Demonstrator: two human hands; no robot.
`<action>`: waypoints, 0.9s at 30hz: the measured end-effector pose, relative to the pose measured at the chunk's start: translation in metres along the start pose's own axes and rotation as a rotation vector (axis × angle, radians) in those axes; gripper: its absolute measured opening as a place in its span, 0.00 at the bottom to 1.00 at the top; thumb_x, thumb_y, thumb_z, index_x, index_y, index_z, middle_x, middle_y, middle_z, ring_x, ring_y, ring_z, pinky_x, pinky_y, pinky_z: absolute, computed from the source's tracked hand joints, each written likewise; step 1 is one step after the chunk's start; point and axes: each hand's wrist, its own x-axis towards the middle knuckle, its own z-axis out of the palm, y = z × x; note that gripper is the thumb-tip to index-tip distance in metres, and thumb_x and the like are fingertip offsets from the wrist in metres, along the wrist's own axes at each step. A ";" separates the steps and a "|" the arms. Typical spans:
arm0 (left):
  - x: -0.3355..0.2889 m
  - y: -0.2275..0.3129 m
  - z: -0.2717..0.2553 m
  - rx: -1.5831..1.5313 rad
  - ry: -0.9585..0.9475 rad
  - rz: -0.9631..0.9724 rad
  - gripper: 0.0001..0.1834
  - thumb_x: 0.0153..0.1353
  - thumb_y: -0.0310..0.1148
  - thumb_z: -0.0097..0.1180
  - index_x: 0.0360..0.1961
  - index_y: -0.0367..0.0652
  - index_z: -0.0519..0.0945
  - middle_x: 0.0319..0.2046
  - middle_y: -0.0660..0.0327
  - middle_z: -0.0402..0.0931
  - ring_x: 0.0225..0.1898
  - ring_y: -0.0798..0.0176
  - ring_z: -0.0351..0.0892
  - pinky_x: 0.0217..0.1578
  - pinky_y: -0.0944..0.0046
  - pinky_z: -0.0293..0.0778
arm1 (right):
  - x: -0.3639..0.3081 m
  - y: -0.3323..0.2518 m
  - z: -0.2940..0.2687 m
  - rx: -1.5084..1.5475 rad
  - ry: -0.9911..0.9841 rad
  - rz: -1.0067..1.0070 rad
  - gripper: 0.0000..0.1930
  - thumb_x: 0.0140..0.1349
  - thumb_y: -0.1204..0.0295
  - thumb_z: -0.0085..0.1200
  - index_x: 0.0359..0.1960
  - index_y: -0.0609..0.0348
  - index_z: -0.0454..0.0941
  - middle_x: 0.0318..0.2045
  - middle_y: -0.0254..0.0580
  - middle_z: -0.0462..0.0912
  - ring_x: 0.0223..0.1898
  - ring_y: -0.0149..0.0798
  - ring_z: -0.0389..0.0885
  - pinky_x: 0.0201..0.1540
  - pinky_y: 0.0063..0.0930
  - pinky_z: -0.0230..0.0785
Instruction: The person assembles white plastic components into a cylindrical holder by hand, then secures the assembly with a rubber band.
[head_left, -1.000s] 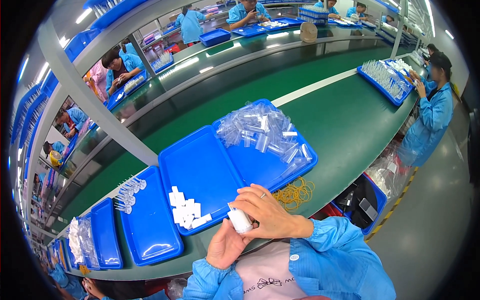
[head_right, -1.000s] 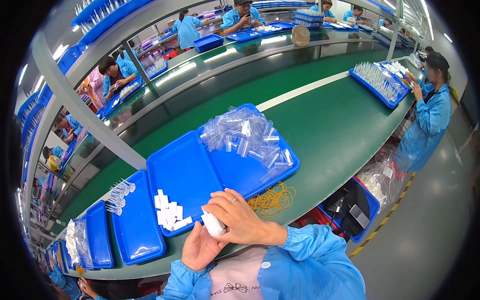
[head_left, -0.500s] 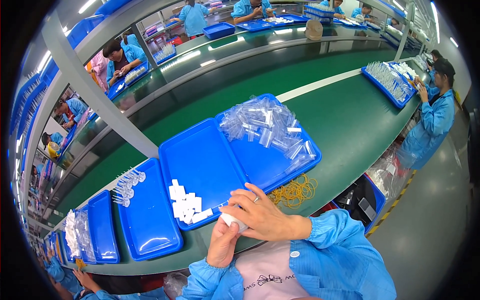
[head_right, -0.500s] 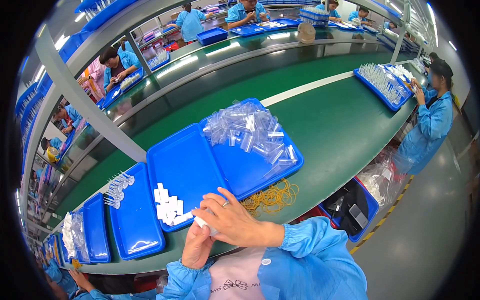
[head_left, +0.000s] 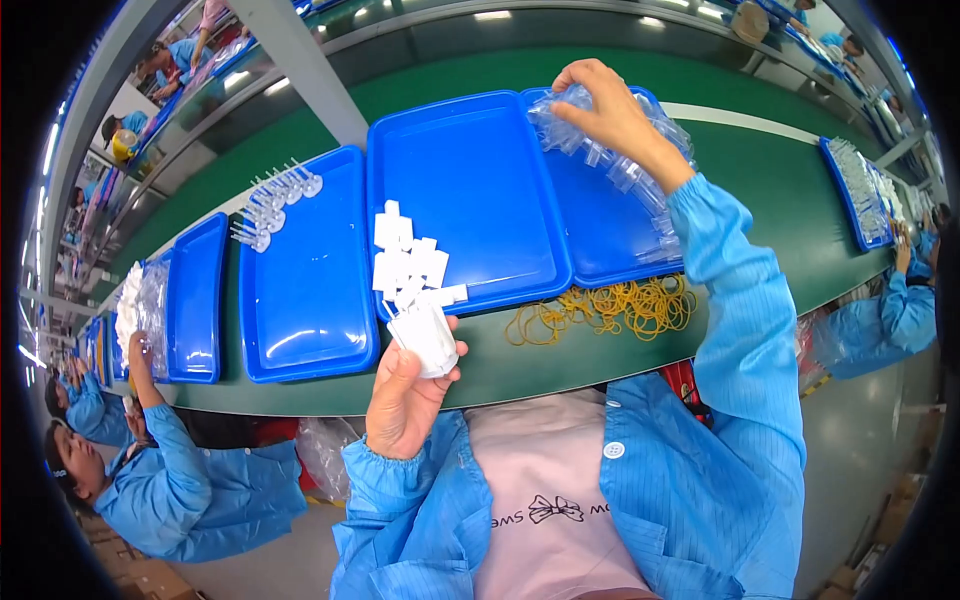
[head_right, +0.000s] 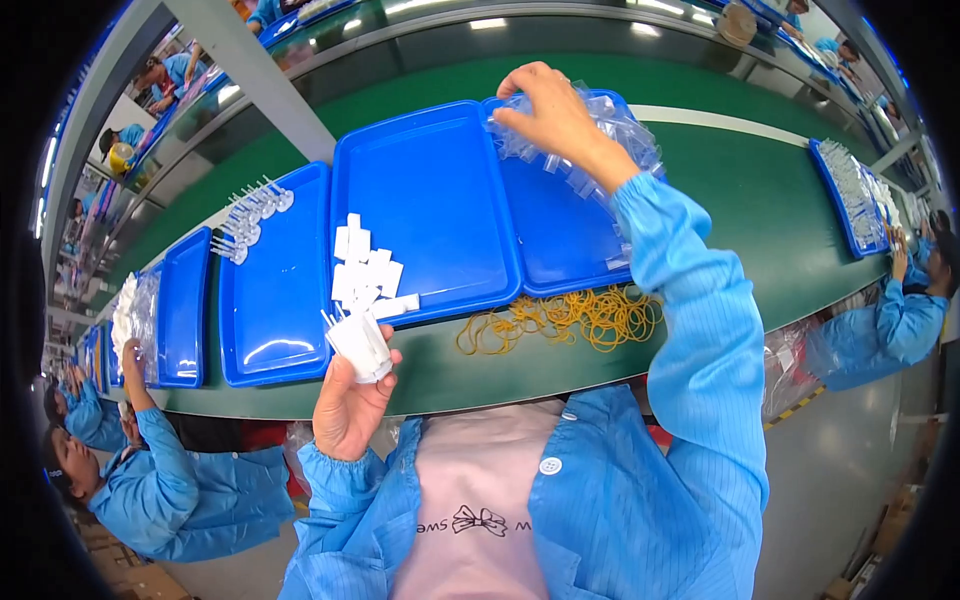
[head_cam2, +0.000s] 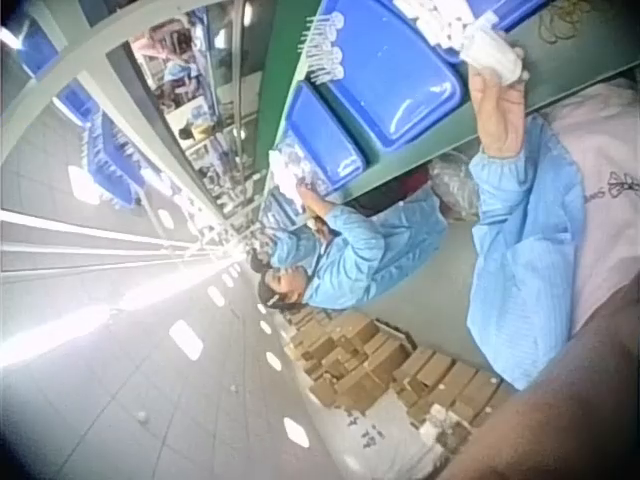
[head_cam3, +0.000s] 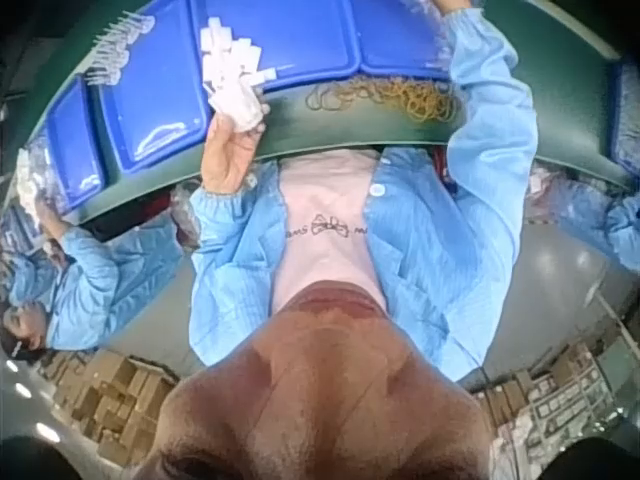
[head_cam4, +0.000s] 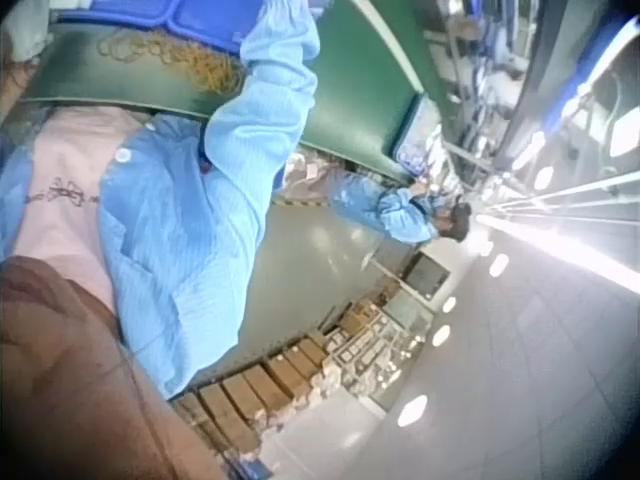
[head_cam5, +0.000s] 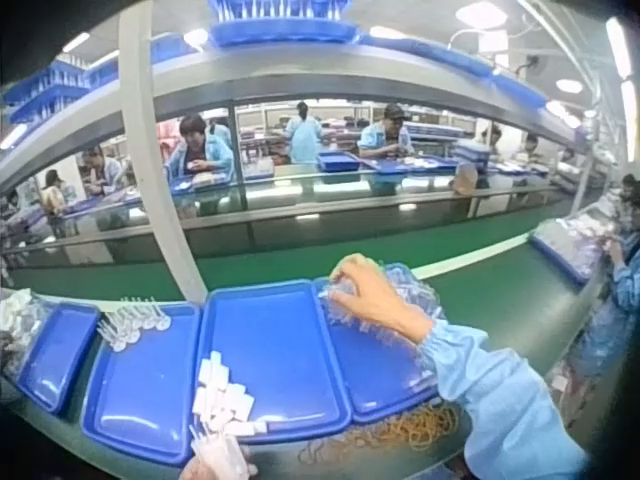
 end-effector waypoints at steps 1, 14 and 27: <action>-0.003 -0.001 -0.002 -0.043 0.037 0.003 0.34 0.59 0.43 0.57 0.61 0.37 0.59 0.53 0.50 0.69 0.49 0.55 0.75 0.41 0.63 0.75 | 0.009 0.008 0.010 -0.084 -0.057 0.027 0.17 0.51 0.66 0.59 0.44 0.51 0.76 0.45 0.43 0.73 0.51 0.49 0.70 0.53 0.41 0.64; -0.011 -0.007 -0.017 -0.307 0.026 -0.036 0.27 0.66 0.51 0.42 0.62 0.50 0.61 0.52 0.55 0.70 0.41 0.58 0.76 0.36 0.59 0.74 | -0.012 0.004 0.037 -0.421 -0.439 0.010 0.14 0.47 0.74 0.61 0.38 0.53 0.78 0.47 0.40 0.75 0.50 0.48 0.72 0.50 0.41 0.68; 0.001 -0.006 0.010 -0.286 -0.056 -0.057 0.27 0.65 0.44 0.48 0.62 0.51 0.59 0.51 0.57 0.70 0.36 0.61 0.72 0.35 0.61 0.71 | -0.057 -0.084 -0.057 0.325 -0.120 0.194 0.09 0.62 0.69 0.52 0.41 0.53 0.81 0.28 0.36 0.72 0.29 0.32 0.72 0.32 0.25 0.66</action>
